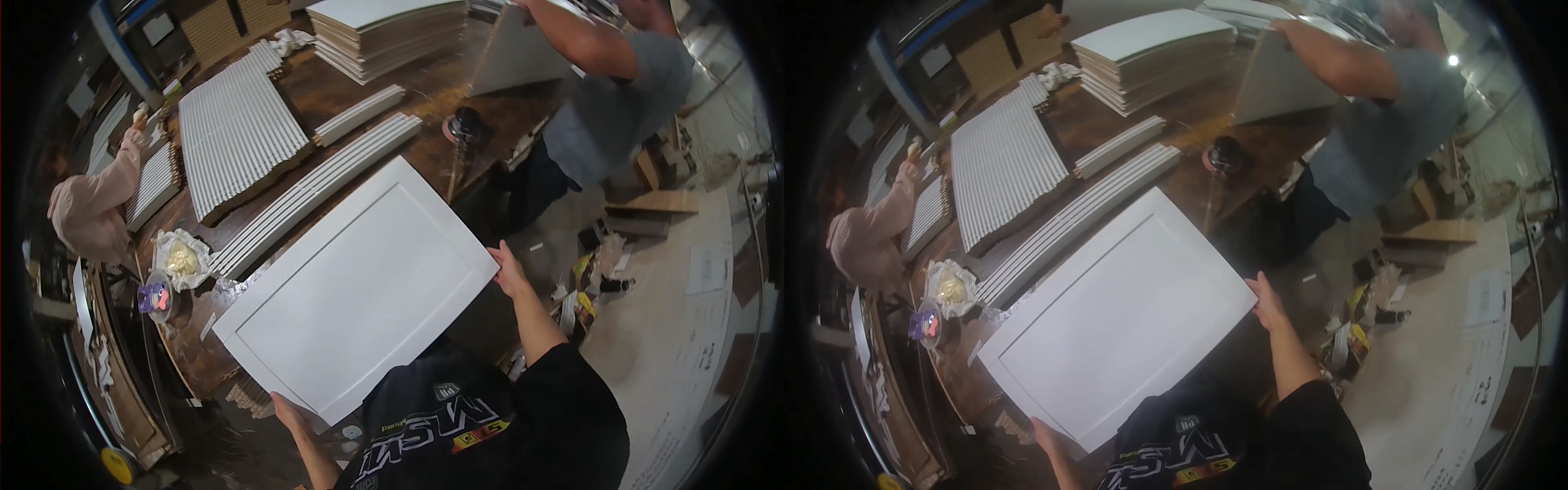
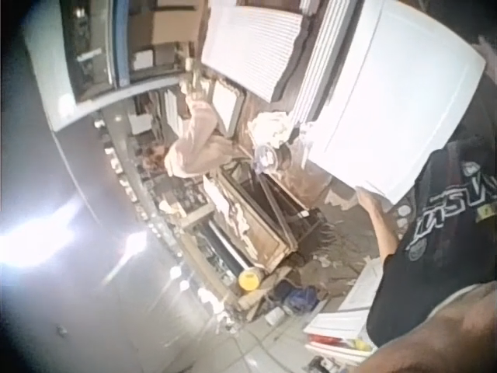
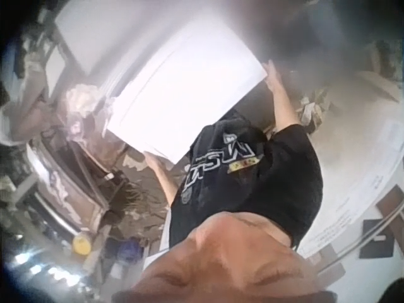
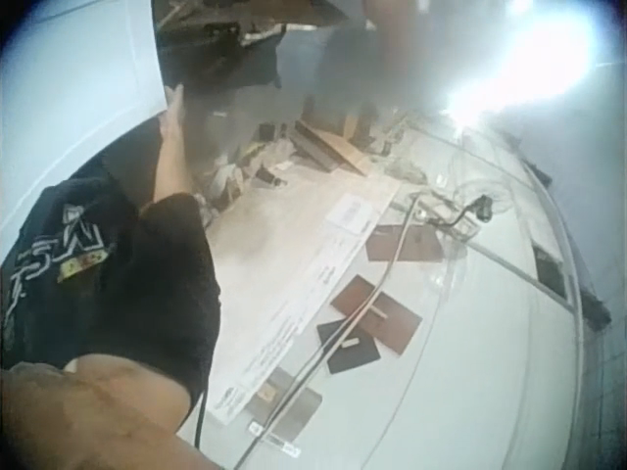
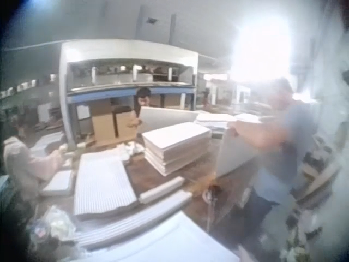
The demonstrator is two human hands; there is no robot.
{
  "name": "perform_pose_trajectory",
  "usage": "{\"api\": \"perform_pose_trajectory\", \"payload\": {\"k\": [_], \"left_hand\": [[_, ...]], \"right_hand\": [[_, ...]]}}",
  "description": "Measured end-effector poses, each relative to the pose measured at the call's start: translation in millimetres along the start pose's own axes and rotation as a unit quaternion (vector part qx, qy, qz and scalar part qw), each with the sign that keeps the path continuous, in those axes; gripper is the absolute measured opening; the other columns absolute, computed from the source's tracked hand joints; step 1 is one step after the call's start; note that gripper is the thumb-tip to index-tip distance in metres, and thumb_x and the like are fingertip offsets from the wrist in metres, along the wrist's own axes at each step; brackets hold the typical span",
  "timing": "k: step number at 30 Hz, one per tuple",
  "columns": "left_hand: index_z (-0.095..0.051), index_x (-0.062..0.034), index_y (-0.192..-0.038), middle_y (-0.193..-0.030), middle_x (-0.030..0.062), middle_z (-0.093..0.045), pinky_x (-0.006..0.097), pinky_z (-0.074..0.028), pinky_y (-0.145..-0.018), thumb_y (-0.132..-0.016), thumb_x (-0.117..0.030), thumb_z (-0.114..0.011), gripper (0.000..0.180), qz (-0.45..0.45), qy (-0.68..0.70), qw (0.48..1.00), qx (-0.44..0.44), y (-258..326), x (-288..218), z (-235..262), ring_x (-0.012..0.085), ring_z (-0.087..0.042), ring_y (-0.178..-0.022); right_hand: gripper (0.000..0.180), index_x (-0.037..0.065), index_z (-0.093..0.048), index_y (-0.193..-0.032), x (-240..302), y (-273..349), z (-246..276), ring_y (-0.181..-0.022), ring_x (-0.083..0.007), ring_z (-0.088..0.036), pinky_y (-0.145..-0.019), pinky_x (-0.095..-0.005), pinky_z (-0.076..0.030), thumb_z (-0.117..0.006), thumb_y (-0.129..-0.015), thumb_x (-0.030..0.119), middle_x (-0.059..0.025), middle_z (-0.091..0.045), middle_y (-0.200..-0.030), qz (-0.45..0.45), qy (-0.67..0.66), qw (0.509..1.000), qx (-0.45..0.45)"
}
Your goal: The recorder is sanding and organizing wooden slats and cabinet panels in a furniture workshop.
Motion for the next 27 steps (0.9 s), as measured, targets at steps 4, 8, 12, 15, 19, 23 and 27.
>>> {"api": "perform_pose_trajectory", "payload": {"k": [4, 8, 12, 15, 19, 23, 27], "left_hand": [[-0.047, 0.0090, -0.145, -0.142, 0.0177, -0.059, 0.039, -0.045, -0.107, -0.110, -0.045, -0.045, 0.064, 0.035, -0.015, 0.999, 0.020, 4.5, -8.6, -5.8, 0.0291, -0.058, -0.127], [-0.045, 0.0082, -0.147, -0.146, 0.0174, -0.055, 0.040, -0.045, -0.106, -0.110, -0.043, -0.046, 0.063, 0.031, -0.027, 0.999, -0.014, 1.9, -11.0, 5.0, 0.0288, -0.056, -0.129], [-0.037, 0.0060, -0.154, -0.156, 0.0180, -0.044, 0.039, -0.039, -0.113, -0.110, -0.028, -0.048, 0.057, 0.020, -0.183, 0.983, -0.009, 26.1, -59.9, -16.5, 0.0298, -0.048, -0.138], [-0.028, 0.0049, -0.160, -0.164, 0.0180, -0.033, 0.037, -0.029, -0.120, -0.101, -0.008, -0.050, 0.064, -0.059, -0.129, 0.986, 0.093, 60.6, -117.9, -50.1, 0.0295, -0.037, -0.148], [-0.034, 0.0048, -0.158, -0.163, 0.0179, -0.037, 0.032, -0.022, -0.123, -0.085, -0.002, -0.052, 0.076, -0.010, -0.225, 0.951, 0.212, 76.5, -219.9, -44.6, 0.0258, -0.035, -0.150], [-0.042, 0.0007, -0.153, -0.150, 0.0200, -0.050, 0.044, -0.033, -0.121, -0.102, -0.065, -0.041, 0.082, -0.051, 0.014, 0.944, 0.326, 70.0, -281.1, -33.0, 0.0333, -0.047, -0.140], [-0.047, -0.0060, -0.151, -0.123, 0.0060, -0.065, 0.031, -0.053, -0.089, -0.101, -0.072, -0.039, 0.083, -0.056, 0.110, 0.972, 0.201, 54.6, -323.0, -79.1, 0.0184, -0.065, -0.101]], "right_hand": [[0.065, 0.005, -0.063, -0.135, 8.0, 1.8, 0.5, -0.111, -0.0166, -0.063, -0.094, -0.0341, -0.047, -0.043, -0.105, 0.059, -0.0056, -0.070, -0.127, 0.003, -0.008, 1.000, 0.003], [0.047, 0.003, -0.067, -0.130, 8.0, 3.1, -6.0, -0.106, -0.0172, -0.066, -0.091, -0.0332, -0.050, -0.060, -0.103, 0.042, -0.0054, -0.073, -0.117, 0.010, -0.013, 1.000, -0.002], [0.039, 0.001, -0.067, -0.130, 11.4, -0.1, -3.5, -0.102, -0.0159, -0.066, -0.090, -0.0305, -0.051, -0.068, -0.098, 0.024, -0.0053, -0.073, -0.111, 0.144, 0.085, 0.985, 0.035], [0.040, -0.003, -0.067, -0.132, 44.1, 21.1, -7.2, -0.102, -0.0165, -0.067, -0.092, -0.0272, -0.050, -0.065, -0.094, 0.009, -0.0099, -0.072, -0.116, 0.197, 0.134, 0.969, 0.065], [0.039, -0.006, -0.069, -0.127, 142.2, 74.6, -25.5, -0.108, -0.0185, -0.066, -0.101, -0.0302, -0.048, -0.056, -0.100, 0.019, -0.0109, -0.073, -0.120, 0.352, 0.153, 0.919, 0.091], [0.057, -0.006, -0.075, -0.110, 249.1, 111.5, -85.9, -0.095, -0.0176, -0.069, -0.092, -0.0287, -0.049, -0.048, -0.108, 0.044, -0.0096, -0.077, -0.101, 0.424, 0.173, 0.884, 0.089], [0.066, -0.002, -0.074, -0.088, 330.0, 95.9, -154.6, -0.073, -0.0295, -0.066, -0.074, -0.0368, -0.050, -0.053, -0.100, 0.060, -0.0176, -0.070, -0.076, 0.536, 0.346, 0.770, -0.021]]}}
Point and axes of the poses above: each hand's wrist, its own y-axis away from the middle knuckle, its own z-axis out of the back of the hand, x = y × z, the point moved 1 cm from there along -y, towards the middle knuckle
